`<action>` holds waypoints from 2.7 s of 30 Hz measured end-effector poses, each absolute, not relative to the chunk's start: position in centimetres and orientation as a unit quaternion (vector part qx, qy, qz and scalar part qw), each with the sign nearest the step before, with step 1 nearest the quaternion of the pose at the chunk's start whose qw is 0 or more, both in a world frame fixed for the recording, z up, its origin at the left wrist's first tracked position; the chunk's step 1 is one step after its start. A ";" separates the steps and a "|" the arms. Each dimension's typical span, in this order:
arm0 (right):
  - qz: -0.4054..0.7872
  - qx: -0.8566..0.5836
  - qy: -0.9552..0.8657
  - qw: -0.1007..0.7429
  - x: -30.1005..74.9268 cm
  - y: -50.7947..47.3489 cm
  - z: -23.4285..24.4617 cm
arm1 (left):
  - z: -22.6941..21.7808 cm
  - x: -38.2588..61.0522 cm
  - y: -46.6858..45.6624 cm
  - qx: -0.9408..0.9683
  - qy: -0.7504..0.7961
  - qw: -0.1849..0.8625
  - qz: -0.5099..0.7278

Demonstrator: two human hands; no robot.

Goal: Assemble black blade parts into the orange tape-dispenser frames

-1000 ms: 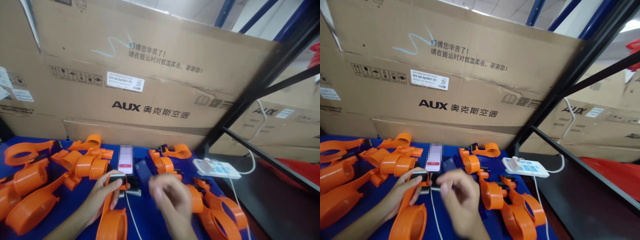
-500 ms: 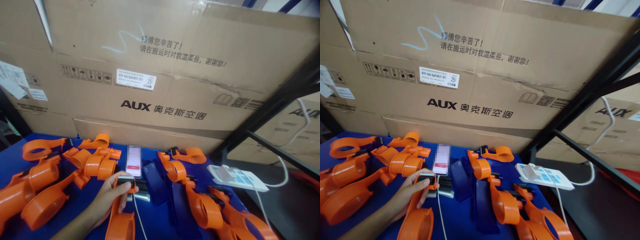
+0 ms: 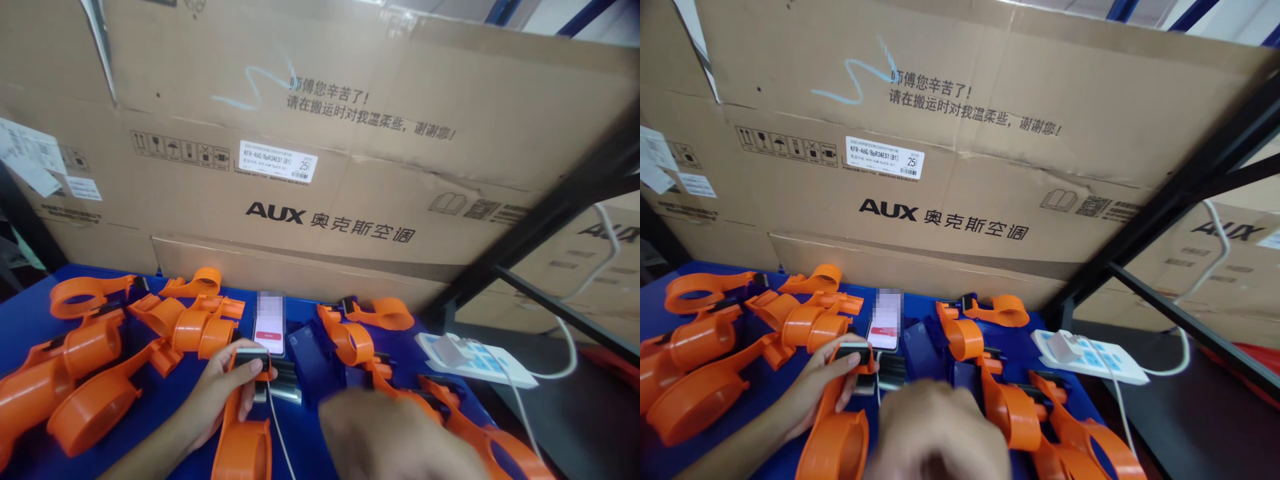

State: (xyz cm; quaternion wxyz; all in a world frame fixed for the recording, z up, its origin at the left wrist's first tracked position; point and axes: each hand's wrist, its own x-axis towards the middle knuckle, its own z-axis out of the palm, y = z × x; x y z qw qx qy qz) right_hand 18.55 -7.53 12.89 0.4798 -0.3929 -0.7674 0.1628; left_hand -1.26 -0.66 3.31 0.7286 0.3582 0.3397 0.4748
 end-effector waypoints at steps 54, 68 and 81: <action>0.290 -0.451 -0.718 0.443 17.0 -0.5 6.9 | 3.3 -0.9 -0.9 0.464 0.377 0.677 0.430; 0.184 -0.485 -0.788 0.330 21.7 -0.6 9.9 | 5.6 -4.4 0.4 0.375 0.305 0.693 0.536; 0.111 -0.482 -0.864 0.092 19.9 -1.2 8.4 | 4.4 -3.1 -0.1 0.381 0.340 0.695 0.506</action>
